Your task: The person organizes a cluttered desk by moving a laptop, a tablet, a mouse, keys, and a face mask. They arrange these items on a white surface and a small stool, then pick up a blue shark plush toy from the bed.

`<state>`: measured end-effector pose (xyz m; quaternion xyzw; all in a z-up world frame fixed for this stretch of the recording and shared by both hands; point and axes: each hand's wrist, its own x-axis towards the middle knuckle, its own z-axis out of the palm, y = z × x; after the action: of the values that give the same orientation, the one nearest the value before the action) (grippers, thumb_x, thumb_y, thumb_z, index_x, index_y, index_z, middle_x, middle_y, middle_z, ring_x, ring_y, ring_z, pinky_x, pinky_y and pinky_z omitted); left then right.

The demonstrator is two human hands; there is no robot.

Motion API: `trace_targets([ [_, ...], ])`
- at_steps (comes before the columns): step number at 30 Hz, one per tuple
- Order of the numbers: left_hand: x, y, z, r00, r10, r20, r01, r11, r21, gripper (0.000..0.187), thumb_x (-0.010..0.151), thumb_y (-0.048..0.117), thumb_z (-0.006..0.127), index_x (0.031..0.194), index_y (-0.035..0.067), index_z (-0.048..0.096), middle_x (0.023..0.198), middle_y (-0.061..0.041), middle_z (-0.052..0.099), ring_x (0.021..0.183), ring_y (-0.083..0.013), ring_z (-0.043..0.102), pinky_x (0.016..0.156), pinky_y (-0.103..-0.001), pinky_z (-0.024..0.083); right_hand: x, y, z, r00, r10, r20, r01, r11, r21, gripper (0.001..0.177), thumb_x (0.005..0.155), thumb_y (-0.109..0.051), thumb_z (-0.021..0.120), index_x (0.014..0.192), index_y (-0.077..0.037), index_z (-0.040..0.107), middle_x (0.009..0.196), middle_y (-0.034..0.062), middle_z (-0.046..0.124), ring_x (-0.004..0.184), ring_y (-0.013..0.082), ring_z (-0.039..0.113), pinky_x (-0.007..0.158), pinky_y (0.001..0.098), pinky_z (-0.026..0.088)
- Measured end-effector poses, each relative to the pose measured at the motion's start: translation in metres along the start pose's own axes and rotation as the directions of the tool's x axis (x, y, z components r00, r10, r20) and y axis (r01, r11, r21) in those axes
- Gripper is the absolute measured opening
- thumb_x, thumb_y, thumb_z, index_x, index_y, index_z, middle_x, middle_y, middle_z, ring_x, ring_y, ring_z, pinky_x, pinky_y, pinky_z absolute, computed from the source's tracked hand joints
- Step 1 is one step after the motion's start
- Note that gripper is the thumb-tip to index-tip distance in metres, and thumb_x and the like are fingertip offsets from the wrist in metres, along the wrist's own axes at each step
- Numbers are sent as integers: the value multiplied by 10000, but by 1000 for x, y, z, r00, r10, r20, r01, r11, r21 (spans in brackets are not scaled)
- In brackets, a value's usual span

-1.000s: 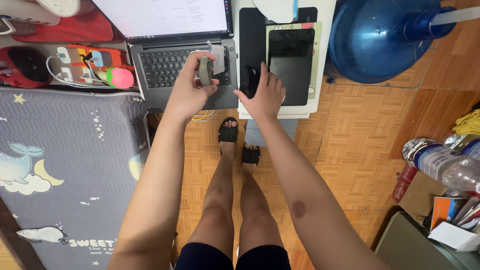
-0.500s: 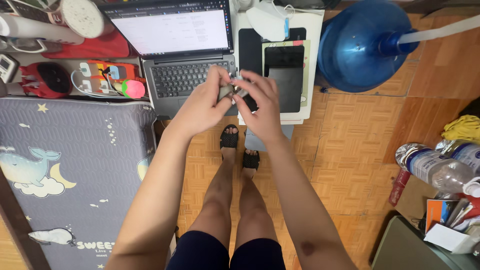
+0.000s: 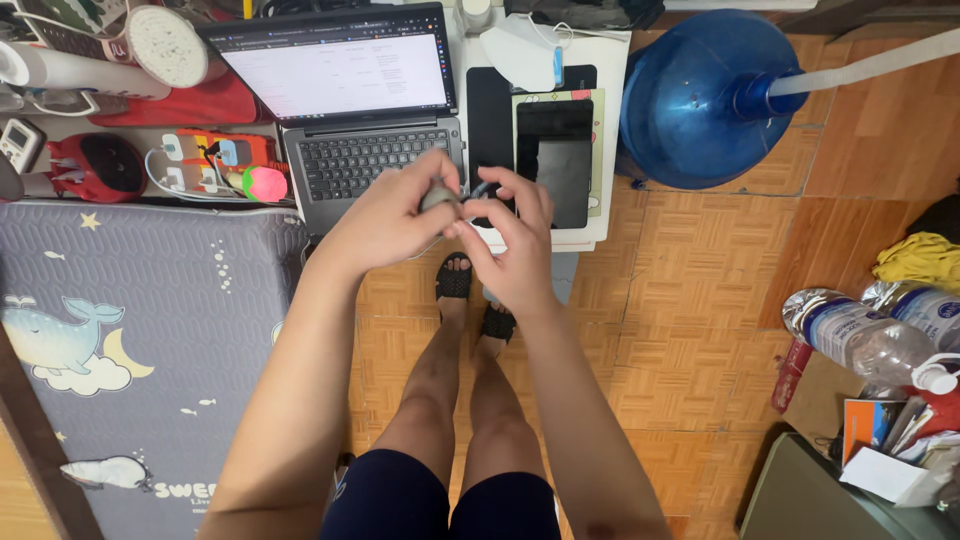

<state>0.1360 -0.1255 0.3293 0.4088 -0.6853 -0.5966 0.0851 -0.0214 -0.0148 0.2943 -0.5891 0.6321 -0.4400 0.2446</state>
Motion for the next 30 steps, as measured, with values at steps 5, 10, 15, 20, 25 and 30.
trace_targets([
  [5, 8, 10, -2, 996, -86, 14, 85, 993, 81, 281, 832, 189, 739, 1016, 63, 569, 772, -101, 683, 660, -230, 674, 617, -358, 514, -2, 8, -9, 990, 138, 38, -143, 974, 178, 102, 954, -39, 724, 1026, -53, 654, 1128, 52, 628, 959, 208, 605, 850, 307, 485],
  [10, 8, 1, 14, 881, 434, -191, -364, 877, 313, 357, 891, 35, 654, 1244, 80, 627, 1299, -161, 666, 1204, -334, 652, 1038, -415, 529, 4, 14, -26, 976, 213, 40, -217, 960, 176, 46, 1019, -23, 641, 1047, -26, 605, 1053, 81, 592, 801, 184, 556, 719, 291, 467],
  [15, 12, -11, 45, 957, 291, 6, -290, 952, 95, 571, 828, 54, 690, 1373, 43, 519, 1364, -184, 606, 1259, -376, 594, 1057, -440, 494, 12, 10, -31, 983, 175, 56, -178, 982, 55, 36, 1042, -26, 610, 1075, -26, 597, 1022, 77, 565, 820, 166, 571, 713, 302, 476],
  [20, 21, -34, 60, 902, 408, -141, -398, 912, 97, 645, 821, -85, 560, 1446, 65, 518, 1471, -188, 608, 1480, -411, 481, 1216, -476, 385, 17, 14, -31, 968, 225, 114, -239, 963, 127, 18, 1053, -31, 611, 1066, -22, 603, 995, 62, 558, 792, 151, 532, 704, 284, 441],
  [25, 28, -34, 64, 987, 147, -67, -160, 940, -302, 647, 795, 46, 719, 1400, 69, 489, 1217, -115, 679, 1178, -239, 665, 1028, -342, 500, 24, 33, -22, 938, 338, 80, -347, 899, 268, 45, 1024, -83, 678, 1027, -42, 658, 1018, 9, 581, 791, 93, 551, 691, 243, 449],
  [30, 57, -60, 54, 983, 157, -95, -182, 896, -405, 542, 837, 42, 802, 1332, 81, 583, 1085, -28, 682, 1009, -155, 666, 899, -288, 546, 37, 67, -5, 872, 480, 94, -475, 784, 400, 159, 1020, -201, 669, 1130, -89, 696, 1042, -25, 658, 826, 65, 580, 708, 227, 484],
])
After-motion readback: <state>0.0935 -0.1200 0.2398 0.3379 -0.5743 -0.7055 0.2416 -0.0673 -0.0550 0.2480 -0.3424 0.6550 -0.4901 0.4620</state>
